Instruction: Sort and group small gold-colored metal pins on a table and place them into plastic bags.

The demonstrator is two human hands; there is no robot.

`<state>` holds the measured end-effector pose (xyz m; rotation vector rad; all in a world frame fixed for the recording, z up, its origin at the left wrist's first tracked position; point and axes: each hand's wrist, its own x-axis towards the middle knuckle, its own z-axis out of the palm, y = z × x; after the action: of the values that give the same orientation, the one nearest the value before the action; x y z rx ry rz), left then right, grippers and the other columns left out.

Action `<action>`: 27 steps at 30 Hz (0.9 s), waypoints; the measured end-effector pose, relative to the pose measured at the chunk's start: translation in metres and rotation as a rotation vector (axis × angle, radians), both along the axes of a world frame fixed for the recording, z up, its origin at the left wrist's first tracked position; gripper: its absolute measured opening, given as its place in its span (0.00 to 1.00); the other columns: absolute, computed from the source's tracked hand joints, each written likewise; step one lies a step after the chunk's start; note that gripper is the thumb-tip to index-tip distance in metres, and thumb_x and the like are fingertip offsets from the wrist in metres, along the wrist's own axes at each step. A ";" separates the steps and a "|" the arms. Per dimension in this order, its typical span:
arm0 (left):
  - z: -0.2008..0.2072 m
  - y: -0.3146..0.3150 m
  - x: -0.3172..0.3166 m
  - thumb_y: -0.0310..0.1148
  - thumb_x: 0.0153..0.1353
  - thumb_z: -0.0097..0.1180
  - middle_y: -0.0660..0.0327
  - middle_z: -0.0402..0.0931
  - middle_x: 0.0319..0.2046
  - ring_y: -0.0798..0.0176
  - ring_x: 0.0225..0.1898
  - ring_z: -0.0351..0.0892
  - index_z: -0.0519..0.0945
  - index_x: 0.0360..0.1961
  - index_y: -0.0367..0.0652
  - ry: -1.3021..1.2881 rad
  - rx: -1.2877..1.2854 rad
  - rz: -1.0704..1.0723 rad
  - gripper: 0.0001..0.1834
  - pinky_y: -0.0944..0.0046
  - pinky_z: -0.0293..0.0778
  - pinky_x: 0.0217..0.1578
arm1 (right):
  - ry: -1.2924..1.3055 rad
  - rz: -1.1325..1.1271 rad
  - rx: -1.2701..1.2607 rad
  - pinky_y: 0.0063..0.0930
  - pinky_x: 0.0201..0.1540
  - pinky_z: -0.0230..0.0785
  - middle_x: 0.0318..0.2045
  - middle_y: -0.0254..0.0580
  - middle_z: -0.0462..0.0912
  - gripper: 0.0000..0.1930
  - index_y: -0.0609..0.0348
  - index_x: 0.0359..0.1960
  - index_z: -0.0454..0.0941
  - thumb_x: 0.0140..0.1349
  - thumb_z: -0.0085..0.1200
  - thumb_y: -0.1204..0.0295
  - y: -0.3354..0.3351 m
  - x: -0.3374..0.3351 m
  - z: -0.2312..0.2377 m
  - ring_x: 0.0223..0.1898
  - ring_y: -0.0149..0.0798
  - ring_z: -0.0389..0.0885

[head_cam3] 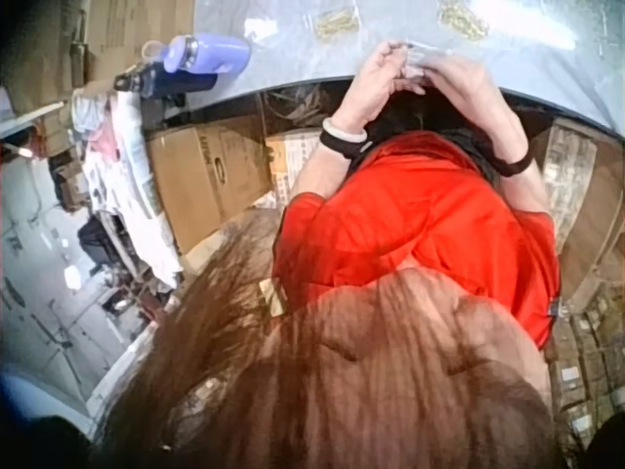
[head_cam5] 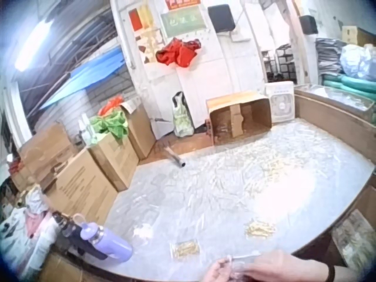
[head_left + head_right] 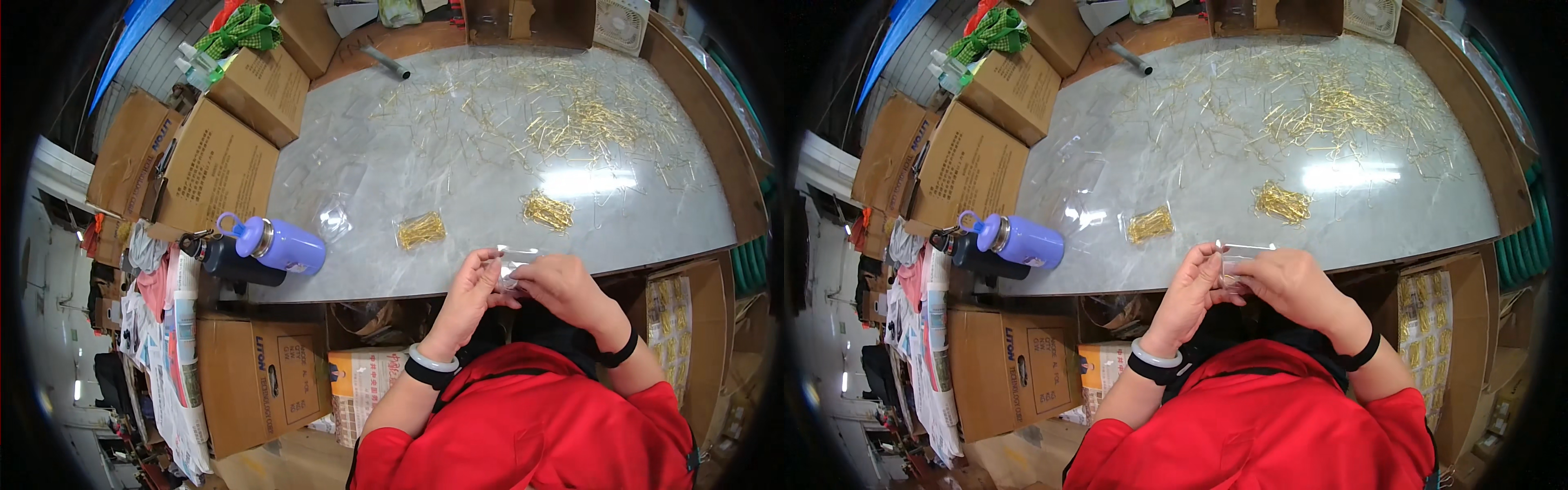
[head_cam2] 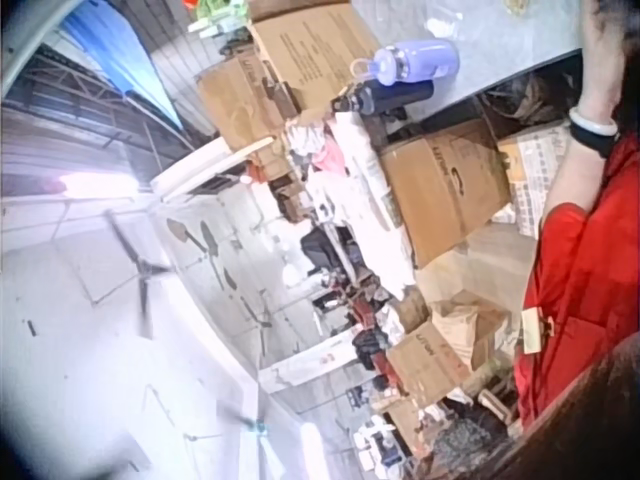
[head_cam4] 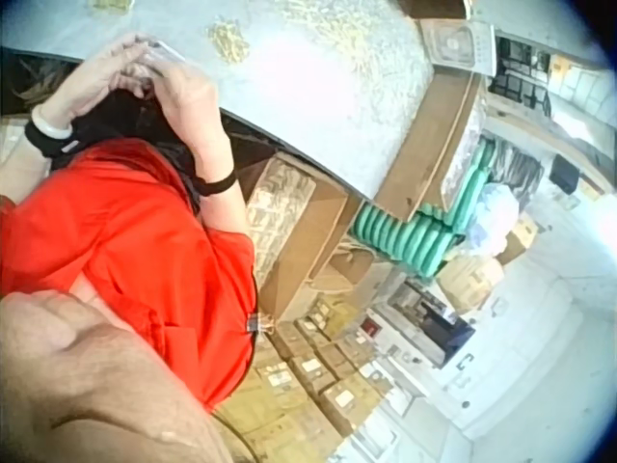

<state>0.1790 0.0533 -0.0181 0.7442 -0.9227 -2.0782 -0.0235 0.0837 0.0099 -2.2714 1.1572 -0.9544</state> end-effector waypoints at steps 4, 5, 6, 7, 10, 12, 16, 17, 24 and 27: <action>-0.006 0.005 -0.002 0.38 0.77 0.45 0.57 0.79 0.45 0.65 0.41 0.83 0.66 0.59 0.39 -0.107 -0.062 0.008 0.17 0.61 0.84 0.42 | 0.148 -0.026 -0.204 0.37 0.39 0.73 0.30 0.39 0.80 0.20 0.58 0.47 0.78 0.50 0.63 0.78 0.007 0.009 0.005 0.33 0.44 0.81; -0.007 0.008 -0.003 0.37 0.77 0.45 0.57 0.78 0.45 0.65 0.41 0.83 0.66 0.59 0.39 -0.116 -0.062 0.019 0.17 0.61 0.84 0.42 | 0.145 -0.031 -0.195 0.38 0.41 0.72 0.32 0.39 0.80 0.19 0.57 0.46 0.79 0.50 0.63 0.78 0.008 0.010 0.008 0.35 0.44 0.80; -0.009 0.010 -0.003 0.37 0.77 0.45 0.57 0.78 0.45 0.65 0.41 0.83 0.66 0.59 0.39 -0.126 -0.062 0.031 0.16 0.61 0.84 0.42 | 0.142 -0.036 -0.187 0.39 0.42 0.72 0.34 0.39 0.80 0.18 0.57 0.45 0.79 0.50 0.63 0.78 0.008 0.010 0.011 0.36 0.45 0.80; -0.010 0.011 -0.004 0.35 0.77 0.44 0.56 0.78 0.44 0.65 0.40 0.83 0.67 0.59 0.38 -0.132 -0.080 0.046 0.16 0.61 0.84 0.43 | 0.139 -0.041 -0.179 0.39 0.44 0.71 0.36 0.40 0.80 0.16 0.56 0.43 0.79 0.50 0.63 0.78 0.009 0.010 0.014 0.38 0.45 0.80; -0.009 0.013 -0.007 0.35 0.78 0.43 0.55 0.78 0.44 0.65 0.40 0.83 0.64 0.59 0.37 -0.109 -0.064 0.103 0.16 0.60 0.84 0.42 | 0.199 -0.192 -0.230 0.41 0.48 0.69 0.38 0.42 0.79 0.13 0.56 0.40 0.77 0.52 0.62 0.78 0.016 0.013 0.015 0.43 0.47 0.79; -0.007 0.018 -0.013 0.34 0.78 0.43 0.54 0.77 0.43 0.64 0.40 0.83 0.62 0.58 0.37 -0.130 -0.099 0.180 0.15 0.61 0.84 0.42 | 0.185 -0.239 -0.228 0.43 0.50 0.70 0.39 0.43 0.79 0.12 0.56 0.39 0.76 0.53 0.61 0.79 0.018 0.014 0.010 0.44 0.49 0.79; -0.007 0.030 -0.032 0.34 0.78 0.43 0.53 0.76 0.43 0.61 0.39 0.84 0.59 0.56 0.38 -0.144 -0.254 0.250 0.14 0.61 0.85 0.41 | 0.069 -0.324 -0.207 0.48 0.57 0.69 0.42 0.45 0.81 0.10 0.57 0.38 0.74 0.56 0.58 0.81 0.020 0.010 -0.011 0.48 0.51 0.79; -0.003 0.032 -0.037 0.35 0.78 0.43 0.54 0.77 0.41 0.61 0.39 0.84 0.61 0.53 0.37 -0.204 -0.330 0.280 0.13 0.62 0.83 0.41 | 0.076 -0.345 -0.199 0.50 0.60 0.69 0.42 0.45 0.82 0.09 0.59 0.38 0.74 0.57 0.57 0.81 0.021 0.010 -0.012 0.47 0.50 0.81; 0.014 0.031 -0.028 0.31 0.77 0.44 0.51 0.79 0.41 0.61 0.39 0.83 0.67 0.48 0.34 -0.618 -0.775 0.219 0.09 0.62 0.78 0.40 | -0.004 -0.365 -0.261 0.47 0.53 0.75 0.35 0.44 0.84 0.09 0.61 0.38 0.74 0.57 0.56 0.83 0.019 0.012 -0.014 0.38 0.48 0.84; 0.008 0.031 -0.031 0.31 0.74 0.49 0.47 0.76 0.37 0.48 0.33 0.81 0.67 0.47 0.35 -0.587 -0.877 0.275 0.10 0.57 0.76 0.35 | -0.016 -0.380 -0.260 0.43 0.48 0.77 0.34 0.44 0.83 0.09 0.61 0.39 0.75 0.57 0.56 0.84 0.018 0.015 -0.010 0.36 0.49 0.84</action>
<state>0.1484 0.0839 -0.0098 0.9133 -1.7594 -1.0260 -0.0082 0.1021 -0.0002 -2.2739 1.5750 -1.3303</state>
